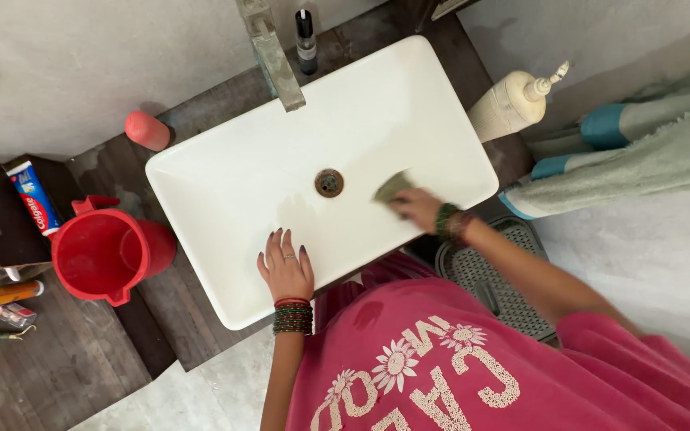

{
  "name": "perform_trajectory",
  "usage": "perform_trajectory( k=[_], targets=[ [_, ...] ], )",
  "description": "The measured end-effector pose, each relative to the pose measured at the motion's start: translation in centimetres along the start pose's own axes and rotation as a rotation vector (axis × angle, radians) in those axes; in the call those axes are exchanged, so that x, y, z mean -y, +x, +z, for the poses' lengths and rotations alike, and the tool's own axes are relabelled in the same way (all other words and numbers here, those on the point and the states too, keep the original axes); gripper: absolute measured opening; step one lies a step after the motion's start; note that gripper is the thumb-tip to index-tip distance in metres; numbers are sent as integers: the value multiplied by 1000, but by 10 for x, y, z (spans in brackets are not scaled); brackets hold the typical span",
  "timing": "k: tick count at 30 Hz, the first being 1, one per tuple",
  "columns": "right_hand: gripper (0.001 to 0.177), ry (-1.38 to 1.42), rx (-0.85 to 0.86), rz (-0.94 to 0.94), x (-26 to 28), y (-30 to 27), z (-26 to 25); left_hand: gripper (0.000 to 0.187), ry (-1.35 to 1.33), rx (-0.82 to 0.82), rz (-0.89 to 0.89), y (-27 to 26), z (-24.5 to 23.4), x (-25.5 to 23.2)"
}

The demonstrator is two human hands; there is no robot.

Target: The person uses a bottle of liquid and a sponge to clean a bathroom sink, and removes hair from the drain.

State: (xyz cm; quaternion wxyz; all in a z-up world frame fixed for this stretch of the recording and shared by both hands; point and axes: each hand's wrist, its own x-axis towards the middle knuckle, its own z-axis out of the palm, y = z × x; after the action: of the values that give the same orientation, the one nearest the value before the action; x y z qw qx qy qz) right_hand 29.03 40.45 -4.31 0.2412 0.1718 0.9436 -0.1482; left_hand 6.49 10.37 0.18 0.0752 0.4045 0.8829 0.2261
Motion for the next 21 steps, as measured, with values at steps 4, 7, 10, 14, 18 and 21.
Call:
perform_trajectory(
  k=[4,7,10,14,18,21],
  targets=[
    [53,-8,-319,-168,49,63,-10,50,-8,1,-1,-5,0,0],
    [37,685,-149,416,7,51,-62,50,6,18,12,-1,-2,1],
    [37,212,-257,428,-50,-14,-71,52,9,40,12,0,0,0],
    [47,61,-54,162,-49,-56,-11,54,15,81,-2,1,1,0],
    [53,256,-170,-103,-2,36,21,57,11,94,-7,-2,1,-1],
    [59,95,-377,-93,-21,63,13,55,43,76,34,0,-1,0]
  ],
)
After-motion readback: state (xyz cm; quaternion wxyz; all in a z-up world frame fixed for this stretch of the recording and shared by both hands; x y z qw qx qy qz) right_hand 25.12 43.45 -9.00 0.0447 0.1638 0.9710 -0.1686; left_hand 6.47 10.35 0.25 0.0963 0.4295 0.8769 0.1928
